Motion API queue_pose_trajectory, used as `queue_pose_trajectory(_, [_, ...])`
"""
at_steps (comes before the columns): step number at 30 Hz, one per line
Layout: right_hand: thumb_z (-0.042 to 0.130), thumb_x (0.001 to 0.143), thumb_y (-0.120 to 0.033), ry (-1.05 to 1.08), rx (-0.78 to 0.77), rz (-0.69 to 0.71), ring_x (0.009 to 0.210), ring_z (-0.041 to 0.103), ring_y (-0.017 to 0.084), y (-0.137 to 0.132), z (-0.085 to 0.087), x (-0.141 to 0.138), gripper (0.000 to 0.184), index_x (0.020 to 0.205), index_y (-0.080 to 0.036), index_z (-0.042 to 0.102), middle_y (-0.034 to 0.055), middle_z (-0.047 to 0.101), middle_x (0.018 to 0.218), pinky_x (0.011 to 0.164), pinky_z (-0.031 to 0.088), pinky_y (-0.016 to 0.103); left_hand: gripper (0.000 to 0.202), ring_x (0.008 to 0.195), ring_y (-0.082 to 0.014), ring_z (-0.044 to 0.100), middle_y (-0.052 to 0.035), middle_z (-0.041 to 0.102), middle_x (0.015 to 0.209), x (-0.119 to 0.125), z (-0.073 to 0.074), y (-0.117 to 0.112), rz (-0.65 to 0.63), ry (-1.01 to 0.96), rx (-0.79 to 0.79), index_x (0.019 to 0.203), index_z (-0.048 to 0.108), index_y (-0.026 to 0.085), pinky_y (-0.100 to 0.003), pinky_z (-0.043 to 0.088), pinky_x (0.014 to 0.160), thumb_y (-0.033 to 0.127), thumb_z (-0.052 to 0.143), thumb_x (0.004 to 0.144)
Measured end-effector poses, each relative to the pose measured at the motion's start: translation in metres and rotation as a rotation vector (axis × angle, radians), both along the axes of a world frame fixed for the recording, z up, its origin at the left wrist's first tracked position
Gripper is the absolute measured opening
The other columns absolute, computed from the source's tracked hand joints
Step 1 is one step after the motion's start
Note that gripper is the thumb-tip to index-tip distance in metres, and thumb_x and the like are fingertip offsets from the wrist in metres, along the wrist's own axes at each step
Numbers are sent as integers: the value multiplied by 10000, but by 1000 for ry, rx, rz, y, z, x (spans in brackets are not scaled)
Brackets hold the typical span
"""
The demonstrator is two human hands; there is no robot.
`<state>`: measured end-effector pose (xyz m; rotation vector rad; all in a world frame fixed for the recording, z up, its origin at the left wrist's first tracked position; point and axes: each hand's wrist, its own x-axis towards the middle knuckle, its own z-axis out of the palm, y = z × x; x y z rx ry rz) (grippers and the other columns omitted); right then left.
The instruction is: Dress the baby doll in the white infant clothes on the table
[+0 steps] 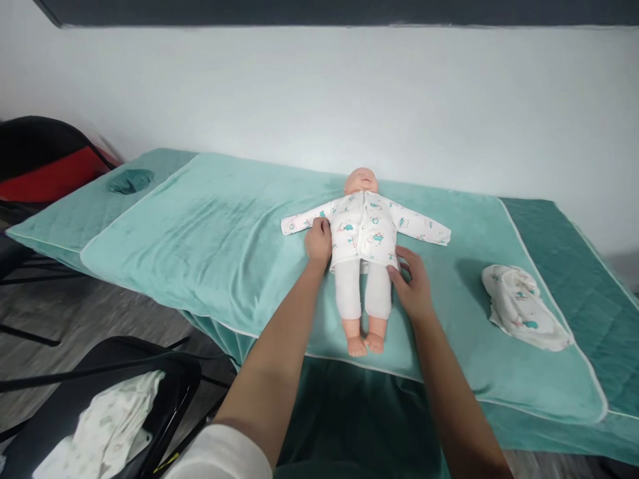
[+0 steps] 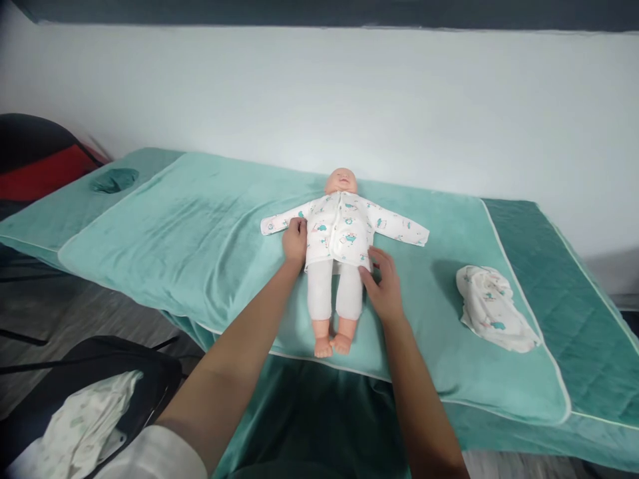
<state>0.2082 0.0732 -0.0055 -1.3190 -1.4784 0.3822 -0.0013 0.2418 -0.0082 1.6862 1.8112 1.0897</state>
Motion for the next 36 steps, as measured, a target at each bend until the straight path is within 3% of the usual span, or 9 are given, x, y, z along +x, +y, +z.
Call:
queue_pose_trajectory(4, [566,946,-316,-63,-37,-85,1250,563,297,-3,-1,-2,326,1268,-299,616,119,610,1317,988,532,519,234,1007,-252,698,-94,767,1084,-1,1,-1,-18,-14,-11,1058,628,249,-336,457,855,312,405,1032])
queue_pose_trajectory(7, [573,927,-345,-23,-151,-138,1038,629,279,-1,-3,-3,290,1196,-247,616,113,664,1160,873,537,468,229,1007,-241,694,-84,767,1080,-2,1,-4,-28,-38,-8,1043,635,249,-325,459,852,312,415,1025])
queue_pose_trajectory(11, [582,887,-365,12,-275,-259,742,583,220,0,-2,-3,270,1108,-217,622,29,669,854,727,468,379,230,972,-223,682,-63,763,1065,-2,-2,-18,-74,-155,17,1024,646,238,-313,468,848,314,428,1013])
queue_pose_trajectory(15, [556,864,-375,-23,-285,-445,658,536,195,-3,-2,-3,271,1057,-203,637,-19,593,715,638,379,318,197,884,-202,665,-39,743,966,-6,-8,-40,-147,-353,60,1062,652,219,-307,474,814,289,492,972])
queue_pose_trajectory(18, [548,868,-395,-12,-274,-521,690,560,200,-5,-5,-2,280,1042,-195,640,-4,621,746,650,376,313,199,787,-180,619,-5,683,831,-12,-11,-55,-172,-442,49,1097,648,216,-297,466,770,280,542,942])
queue_pose_trajectory(23, [548,841,-354,-26,-249,-506,863,609,230,-2,-9,0,278,1040,-186,646,70,691,963,770,439,350,233,706,-139,552,33,592,768,-21,-13,-75,-248,-536,32,1136,634,224,-266,458,726,260,572,914])
queue_pose_trajectory(30, [543,731,-204,-67,-159,-433,715,504,149,-5,-5,0,335,1046,-203,656,33,654,1029,714,437,310,233,624,-122,503,49,509,719,-30,-19,-93,-240,-561,64,1156,607,211,-254,424,623,338,555,968])
queue_pose_trajectory(36, [601,798,-249,-59,-110,-481,689,485,139,-5,-7,-1,240,1026,-199,656,34,626,1006,683,452,307,207,638,-122,493,46,511,714,-31,-21,-95,-193,-518,96,1122,618,202,-260,410,640,336,558,976])
